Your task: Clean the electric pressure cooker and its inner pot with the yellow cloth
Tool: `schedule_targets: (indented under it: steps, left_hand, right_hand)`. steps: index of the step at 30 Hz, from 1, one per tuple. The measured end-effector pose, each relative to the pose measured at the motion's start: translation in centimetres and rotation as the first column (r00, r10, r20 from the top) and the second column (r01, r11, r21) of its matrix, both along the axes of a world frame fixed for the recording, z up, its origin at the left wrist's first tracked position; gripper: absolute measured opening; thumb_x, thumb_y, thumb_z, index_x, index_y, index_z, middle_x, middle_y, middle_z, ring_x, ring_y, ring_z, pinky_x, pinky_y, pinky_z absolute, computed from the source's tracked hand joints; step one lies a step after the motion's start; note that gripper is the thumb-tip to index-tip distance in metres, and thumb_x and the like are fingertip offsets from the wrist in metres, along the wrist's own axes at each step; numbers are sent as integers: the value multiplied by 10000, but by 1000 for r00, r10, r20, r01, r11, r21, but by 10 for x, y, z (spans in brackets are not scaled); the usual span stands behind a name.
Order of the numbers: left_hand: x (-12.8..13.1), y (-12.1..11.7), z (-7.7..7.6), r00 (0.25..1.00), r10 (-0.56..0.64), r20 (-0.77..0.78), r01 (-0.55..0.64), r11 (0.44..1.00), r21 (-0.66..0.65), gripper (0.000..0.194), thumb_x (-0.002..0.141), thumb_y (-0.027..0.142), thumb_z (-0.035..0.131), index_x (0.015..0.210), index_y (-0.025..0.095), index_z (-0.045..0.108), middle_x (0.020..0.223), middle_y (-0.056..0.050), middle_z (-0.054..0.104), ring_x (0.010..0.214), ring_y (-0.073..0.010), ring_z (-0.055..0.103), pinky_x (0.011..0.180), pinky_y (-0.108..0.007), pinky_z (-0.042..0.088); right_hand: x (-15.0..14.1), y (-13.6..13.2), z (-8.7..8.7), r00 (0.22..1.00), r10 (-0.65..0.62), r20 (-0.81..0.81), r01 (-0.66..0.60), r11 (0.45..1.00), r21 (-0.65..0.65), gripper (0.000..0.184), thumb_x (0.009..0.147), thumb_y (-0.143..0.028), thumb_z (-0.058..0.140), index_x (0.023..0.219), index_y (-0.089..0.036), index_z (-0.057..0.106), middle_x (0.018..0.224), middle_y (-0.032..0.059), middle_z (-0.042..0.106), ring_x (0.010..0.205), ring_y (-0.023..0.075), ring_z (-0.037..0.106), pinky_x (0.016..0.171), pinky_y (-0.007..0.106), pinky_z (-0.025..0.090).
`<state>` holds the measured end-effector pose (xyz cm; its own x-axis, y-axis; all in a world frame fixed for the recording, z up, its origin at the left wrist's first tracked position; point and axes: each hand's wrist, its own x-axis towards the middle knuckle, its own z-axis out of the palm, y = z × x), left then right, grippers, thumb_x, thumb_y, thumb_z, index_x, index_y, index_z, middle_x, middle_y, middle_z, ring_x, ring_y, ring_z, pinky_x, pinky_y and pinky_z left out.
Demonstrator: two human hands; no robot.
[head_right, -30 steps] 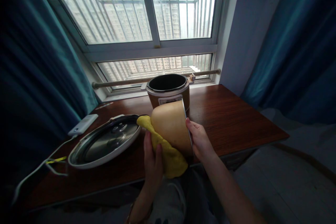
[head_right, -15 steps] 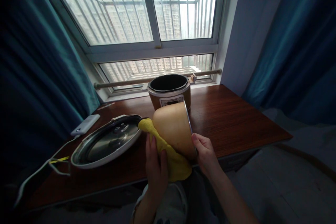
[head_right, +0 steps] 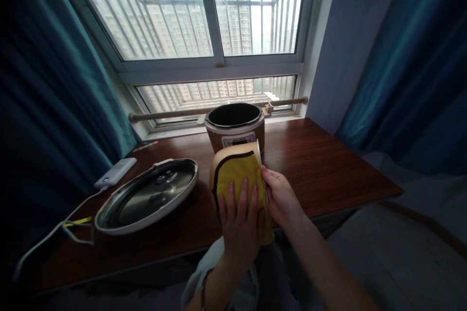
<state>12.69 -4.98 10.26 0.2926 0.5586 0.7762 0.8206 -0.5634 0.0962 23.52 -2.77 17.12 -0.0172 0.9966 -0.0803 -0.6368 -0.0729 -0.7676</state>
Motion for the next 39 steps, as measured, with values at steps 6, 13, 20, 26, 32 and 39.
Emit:
schedule_targets:
  steps: [6, 13, 20, 26, 32, 39]
  left_hand:
    - [-10, 15, 8, 1000, 3, 12, -3, 1000, -22, 550, 836, 292, 515, 1362, 238, 364, 1414, -45, 376, 1348, -281, 213, 1107, -456, 91]
    - [-32, 27, 8, 953, 52, 299, 7, 981, -192, 513, 883, 196, 383, 1388, 177, 295, 1471, -85, 251, 1367, -277, 130, 1085, -510, 194]
    - [-33, 12, -19, 825, 124, 551, 100, 928, -358, 523, 930, 274, 290, 1420, 145, 161, 1492, -118, 155, 1356, -249, 190, 1095, -449, 250]
    - [-35, 5, -29, 810, 125, 573, 126, 917, -379, 537, 927, 325, 289, 1417, 141, 167, 1488, -121, 168, 1351, -269, 204, 1090, -474, 257]
    - [-37, 7, -35, 849, 133, 512, 90, 918, -386, 557, 918, 257, 318, 1428, 188, 105, 1492, -111, 148, 1363, -230, 168, 1094, -446, 243]
    - [-35, -2, -30, 944, 54, 327, 15, 979, -204, 619, 867, 141, 410, 1420, 279, 170, 1517, -68, -3, 1370, -317, 80, 1061, -542, 216]
  right_hand:
    - [5, 9, 3, 998, 18, 55, -18, 1000, -7, 239, 736, -336, 648, 859, -132, 672, 867, 94, 707, 878, 226, 656, 726, 315, 540]
    - [2, 14, 3, 998, -21, 57, 23, 999, -37, 221, 730, -331, 659, 808, -125, 671, 782, 77, 711, 772, 210, 673, 677, 299, 544]
    - [3, 19, 9, 998, -32, 55, 37, 995, -92, 173, 740, -290, 654, 737, -117, 664, 706, 57, 702, 649, 161, 659, 616, 248, 524]
    - [0, 12, -3, 993, -72, 91, 73, 997, -7, 320, 748, -423, 639, 890, -138, 672, 803, 67, 711, 758, 190, 665, 706, 294, 523]
    - [-2, -11, -37, 974, -118, 194, 101, 990, 96, 370, 749, -453, 633, 965, -154, 663, 900, 66, 702, 883, 222, 641, 767, 327, 503]
    - [-7, -28, -31, 987, -128, 99, 124, 991, 50, 293, 747, -397, 647, 886, -141, 684, 881, 73, 705, 895, 238, 640, 749, 336, 510]
